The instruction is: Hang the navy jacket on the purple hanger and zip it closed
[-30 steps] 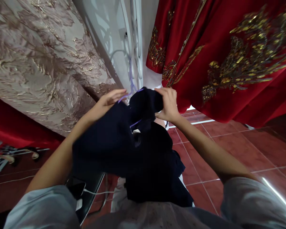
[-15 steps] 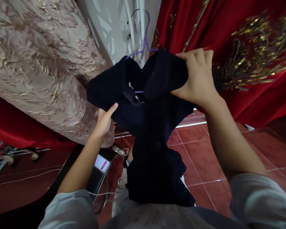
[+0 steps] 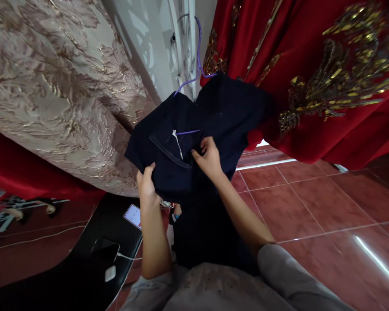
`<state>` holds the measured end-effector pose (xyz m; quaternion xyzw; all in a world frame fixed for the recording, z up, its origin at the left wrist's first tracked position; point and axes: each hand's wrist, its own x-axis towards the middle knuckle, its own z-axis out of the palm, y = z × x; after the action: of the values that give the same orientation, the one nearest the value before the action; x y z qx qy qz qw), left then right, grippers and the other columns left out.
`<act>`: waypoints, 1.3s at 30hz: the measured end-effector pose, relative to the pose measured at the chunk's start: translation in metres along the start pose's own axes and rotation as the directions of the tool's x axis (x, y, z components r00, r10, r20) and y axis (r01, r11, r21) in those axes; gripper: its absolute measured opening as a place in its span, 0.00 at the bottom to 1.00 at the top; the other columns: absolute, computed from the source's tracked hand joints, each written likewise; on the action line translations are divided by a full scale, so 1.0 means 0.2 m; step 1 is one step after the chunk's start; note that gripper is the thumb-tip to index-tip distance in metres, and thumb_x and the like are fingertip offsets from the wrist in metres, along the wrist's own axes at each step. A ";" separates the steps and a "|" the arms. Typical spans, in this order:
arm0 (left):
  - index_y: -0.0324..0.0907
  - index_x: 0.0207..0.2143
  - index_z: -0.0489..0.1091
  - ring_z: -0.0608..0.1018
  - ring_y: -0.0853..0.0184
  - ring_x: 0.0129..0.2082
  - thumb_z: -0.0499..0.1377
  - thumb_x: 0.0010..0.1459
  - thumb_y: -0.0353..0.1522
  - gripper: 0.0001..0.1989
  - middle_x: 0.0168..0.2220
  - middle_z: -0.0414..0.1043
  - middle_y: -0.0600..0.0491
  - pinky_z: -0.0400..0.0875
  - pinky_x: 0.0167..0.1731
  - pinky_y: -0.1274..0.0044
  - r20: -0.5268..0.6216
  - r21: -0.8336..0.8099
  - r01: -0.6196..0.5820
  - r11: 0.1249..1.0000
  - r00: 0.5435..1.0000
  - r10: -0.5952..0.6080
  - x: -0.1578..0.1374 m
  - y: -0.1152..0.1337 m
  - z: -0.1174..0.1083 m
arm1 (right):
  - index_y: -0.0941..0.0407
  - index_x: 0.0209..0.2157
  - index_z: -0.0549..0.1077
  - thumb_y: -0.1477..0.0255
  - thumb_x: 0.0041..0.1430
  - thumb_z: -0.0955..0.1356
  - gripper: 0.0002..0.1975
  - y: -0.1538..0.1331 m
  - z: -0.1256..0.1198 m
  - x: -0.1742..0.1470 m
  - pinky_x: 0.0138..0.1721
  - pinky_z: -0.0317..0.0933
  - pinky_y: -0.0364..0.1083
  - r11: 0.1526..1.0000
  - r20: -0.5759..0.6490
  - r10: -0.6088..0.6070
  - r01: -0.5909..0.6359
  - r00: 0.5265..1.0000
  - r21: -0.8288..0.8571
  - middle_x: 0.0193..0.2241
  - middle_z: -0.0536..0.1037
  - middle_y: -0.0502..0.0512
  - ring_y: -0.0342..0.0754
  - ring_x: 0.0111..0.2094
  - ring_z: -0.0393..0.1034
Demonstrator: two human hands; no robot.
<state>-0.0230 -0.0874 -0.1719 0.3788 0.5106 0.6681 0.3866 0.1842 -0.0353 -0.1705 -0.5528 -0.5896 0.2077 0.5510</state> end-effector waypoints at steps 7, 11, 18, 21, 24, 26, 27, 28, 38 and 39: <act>0.46 0.53 0.71 0.75 0.60 0.57 0.65 0.60 0.33 0.19 0.53 0.73 0.48 0.67 0.62 0.67 -0.190 0.289 -0.433 0.854 0.848 0.495 -0.06 -0.02 0.02 | 0.56 0.29 0.70 0.58 0.60 0.67 0.16 0.17 -0.05 -0.31 0.31 0.59 0.45 0.899 0.292 0.380 -0.425 0.877 0.107 0.25 0.76 0.55 0.47 0.27 0.69; 0.44 0.42 0.76 0.80 0.59 0.45 0.60 0.65 0.30 0.05 0.41 0.77 0.49 0.73 0.50 0.69 0.419 0.427 -0.482 0.765 0.855 0.304 -0.13 -0.09 0.10 | 0.57 0.22 0.72 0.52 0.62 0.67 0.25 0.12 -0.09 -0.34 0.31 0.60 0.44 0.888 0.358 0.358 -0.433 0.862 0.154 0.24 0.78 0.57 0.47 0.27 0.71; 0.47 0.44 0.75 0.82 0.55 0.45 0.61 0.64 0.28 0.08 0.43 0.80 0.47 0.76 0.47 0.67 0.493 0.369 -0.512 0.776 0.815 0.303 -0.24 -0.20 0.34 | 0.56 0.18 0.66 0.47 0.59 0.70 0.30 0.04 -0.13 -0.32 0.23 0.48 0.43 0.902 0.210 0.287 -0.338 0.935 0.270 0.15 0.62 0.48 0.40 0.20 0.53; 0.46 0.42 0.75 0.83 0.57 0.44 0.60 0.66 0.30 0.05 0.41 0.81 0.48 0.76 0.46 0.68 0.485 0.336 -0.522 0.784 0.810 0.331 -0.24 -0.20 0.38 | 0.57 0.21 0.70 0.47 0.61 0.70 0.28 0.03 -0.16 -0.33 0.24 0.52 0.43 0.889 0.251 0.250 -0.324 0.935 0.323 0.18 0.67 0.49 0.41 0.21 0.58; 0.45 0.40 0.74 0.82 0.60 0.40 0.59 0.66 0.31 0.03 0.38 0.80 0.49 0.76 0.44 0.70 0.427 0.309 -0.480 0.821 0.841 0.331 -0.25 -0.20 0.40 | 0.57 0.26 0.74 0.49 0.62 0.70 0.25 0.01 -0.18 -0.32 0.25 0.55 0.42 0.837 0.370 0.213 -0.364 0.904 0.408 0.19 0.71 0.50 0.40 0.21 0.61; 0.44 0.37 0.72 0.80 0.63 0.36 0.58 0.66 0.30 0.03 0.35 0.77 0.52 0.75 0.41 0.73 0.363 0.287 -0.448 0.847 0.869 0.336 -0.25 -0.22 0.41 | 0.58 0.27 0.75 0.51 0.61 0.71 0.23 -0.04 -0.20 -0.24 0.22 0.51 0.41 0.789 0.421 0.204 -0.402 0.884 0.464 0.18 0.70 0.48 0.38 0.18 0.58; 0.44 0.36 0.70 0.79 0.65 0.35 0.58 0.66 0.30 0.03 0.33 0.75 0.53 0.74 0.40 0.74 0.334 0.285 -0.439 0.852 0.879 0.341 -0.24 -0.24 0.42 | 0.58 0.27 0.76 0.52 0.61 0.72 0.22 -0.08 -0.21 -0.18 0.21 0.49 0.41 0.770 0.422 0.192 -0.403 0.886 0.495 0.16 0.69 0.48 0.38 0.17 0.57; 0.44 0.35 0.69 0.78 0.66 0.34 0.58 0.65 0.30 0.04 0.32 0.74 0.53 0.73 0.39 0.75 0.312 0.295 -0.435 0.851 0.885 0.345 -0.23 -0.27 0.43 | 0.58 0.27 0.76 0.53 0.60 0.73 0.22 -0.12 -0.22 -0.10 0.19 0.46 0.40 0.753 0.403 0.173 -0.384 0.899 0.535 0.15 0.68 0.47 0.37 0.16 0.55; 0.42 0.35 0.72 0.80 0.65 0.35 0.63 0.58 0.27 0.03 0.33 0.77 0.53 0.76 0.42 0.73 0.500 0.348 -0.473 0.810 0.824 0.266 -0.03 -0.22 0.37 | 0.58 0.29 0.73 0.46 0.61 0.71 0.27 -0.42 -0.24 0.36 0.16 0.40 0.37 0.727 0.219 0.035 -0.175 0.975 0.664 0.16 0.66 0.45 0.34 0.15 0.54; 0.42 0.41 0.74 0.81 0.65 0.38 0.64 0.60 0.28 0.06 0.37 0.78 0.52 0.77 0.44 0.73 0.526 0.308 -0.497 0.811 0.799 0.290 -0.02 -0.14 0.38 | 0.57 0.29 0.73 0.46 0.62 0.70 0.26 -0.41 -0.24 0.33 0.16 0.42 0.38 0.757 0.219 0.029 -0.165 0.975 0.633 0.17 0.67 0.45 0.35 0.15 0.55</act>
<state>0.0512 -0.0561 -0.1852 0.7003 0.4474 0.4970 0.2498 0.2058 -0.0187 -0.0577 -0.3354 -0.5034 0.4799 0.6354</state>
